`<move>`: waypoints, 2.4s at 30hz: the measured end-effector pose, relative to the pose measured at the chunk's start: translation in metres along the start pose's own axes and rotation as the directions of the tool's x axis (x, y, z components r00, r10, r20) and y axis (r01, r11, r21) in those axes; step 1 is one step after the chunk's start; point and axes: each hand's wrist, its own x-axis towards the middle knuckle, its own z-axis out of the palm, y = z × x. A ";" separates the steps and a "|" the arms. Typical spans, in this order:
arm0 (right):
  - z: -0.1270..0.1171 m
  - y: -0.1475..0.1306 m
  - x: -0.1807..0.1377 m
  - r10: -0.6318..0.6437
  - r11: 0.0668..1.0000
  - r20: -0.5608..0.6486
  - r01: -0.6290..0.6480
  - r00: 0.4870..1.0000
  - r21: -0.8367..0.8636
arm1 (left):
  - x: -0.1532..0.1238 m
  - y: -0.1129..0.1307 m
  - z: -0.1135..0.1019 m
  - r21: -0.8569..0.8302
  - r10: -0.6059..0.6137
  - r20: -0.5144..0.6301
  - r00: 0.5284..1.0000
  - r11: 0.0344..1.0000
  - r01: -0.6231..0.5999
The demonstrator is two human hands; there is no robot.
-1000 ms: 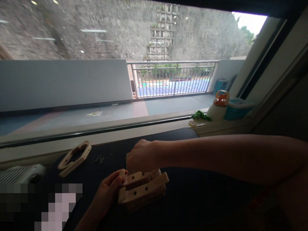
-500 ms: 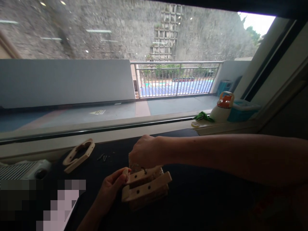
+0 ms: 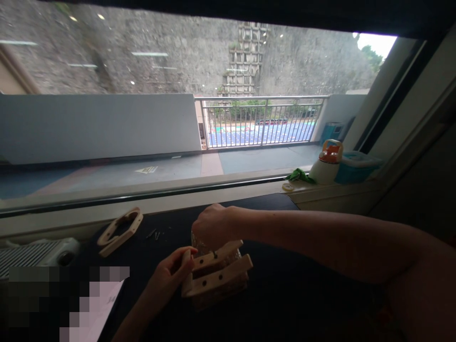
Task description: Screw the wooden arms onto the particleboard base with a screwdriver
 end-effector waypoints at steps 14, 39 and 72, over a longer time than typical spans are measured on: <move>-0.004 -0.007 -0.011 0.056 0.996 0.031 -0.058 0.998 0.067 | 0.027 0.034 -0.007 0.568 -0.059 0.155 0.986 0.822 -0.040; -0.010 -0.001 -0.016 -0.003 1.000 0.051 0.003 0.999 0.000 | 0.029 0.049 -0.003 0.670 -0.088 0.208 0.974 0.738 -0.077; 0.007 0.004 -0.013 -0.048 0.999 -0.010 0.048 0.999 0.020 | 0.036 0.058 0.005 0.815 -0.114 0.224 0.968 0.567 -0.122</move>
